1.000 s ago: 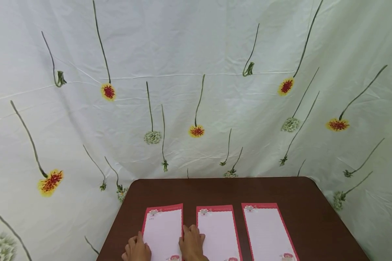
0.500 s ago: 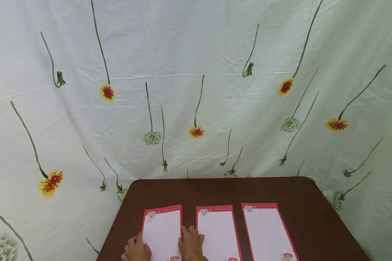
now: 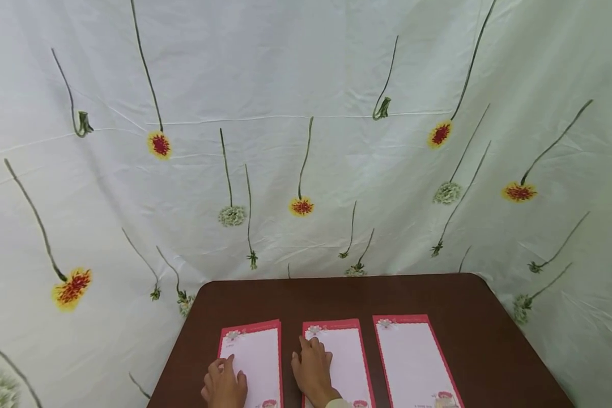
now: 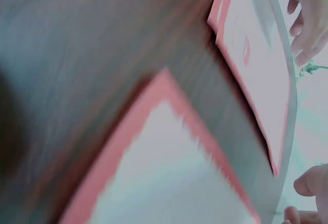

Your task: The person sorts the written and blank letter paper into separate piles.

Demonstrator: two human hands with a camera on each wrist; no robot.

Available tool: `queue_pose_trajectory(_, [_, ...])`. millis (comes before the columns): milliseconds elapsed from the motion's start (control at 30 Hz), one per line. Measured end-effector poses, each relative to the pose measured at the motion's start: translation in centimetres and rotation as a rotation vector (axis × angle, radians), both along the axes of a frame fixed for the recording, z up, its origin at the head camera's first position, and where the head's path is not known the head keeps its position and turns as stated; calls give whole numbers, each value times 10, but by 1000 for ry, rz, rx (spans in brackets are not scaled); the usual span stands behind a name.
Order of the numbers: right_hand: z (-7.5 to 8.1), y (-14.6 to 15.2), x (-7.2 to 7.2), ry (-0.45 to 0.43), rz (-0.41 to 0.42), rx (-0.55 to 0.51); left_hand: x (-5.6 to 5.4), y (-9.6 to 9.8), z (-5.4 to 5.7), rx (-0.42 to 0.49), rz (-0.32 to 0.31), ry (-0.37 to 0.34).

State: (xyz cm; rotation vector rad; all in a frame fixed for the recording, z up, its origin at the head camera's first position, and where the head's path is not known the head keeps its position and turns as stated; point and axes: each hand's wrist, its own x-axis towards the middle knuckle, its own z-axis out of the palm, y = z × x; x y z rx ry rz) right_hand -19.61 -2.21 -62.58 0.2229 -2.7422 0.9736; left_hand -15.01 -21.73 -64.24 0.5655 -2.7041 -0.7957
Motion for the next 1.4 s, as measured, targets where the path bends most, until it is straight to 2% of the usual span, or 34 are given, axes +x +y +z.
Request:
queue_pose_trajectory(200, [-3, 31, -8, 51, -88, 15, -2, 21, -6, -12, -61, 84])
queue_pose_trajectory(467, [-6, 87, -7, 10, -190, 41, -2, 63, -12, -33, -187, 117])
queue_pose_trajectory(633, [-12, 115, -5, -45, -215, 36, -7, 86, -11, -44, -252, 74])
queue_pose_trajectory(833, [-24, 140, 2, -118, -267, 72, -11, 103, -10, -27, -334, -19])
queue_pose_trajectory(967, [-29, 151, 9, -142, -267, 102, -13, 110, -13, -30, -352, -43])
queue_pose_trajectory(1133, [-29, 156, 14, -129, -257, 113, -14, 117, -14, -14, -349, -73])
queue_pose_trajectory(1400, [-31, 157, 17, -111, -260, 117, -14, 125, -13, -1, -335, -72])
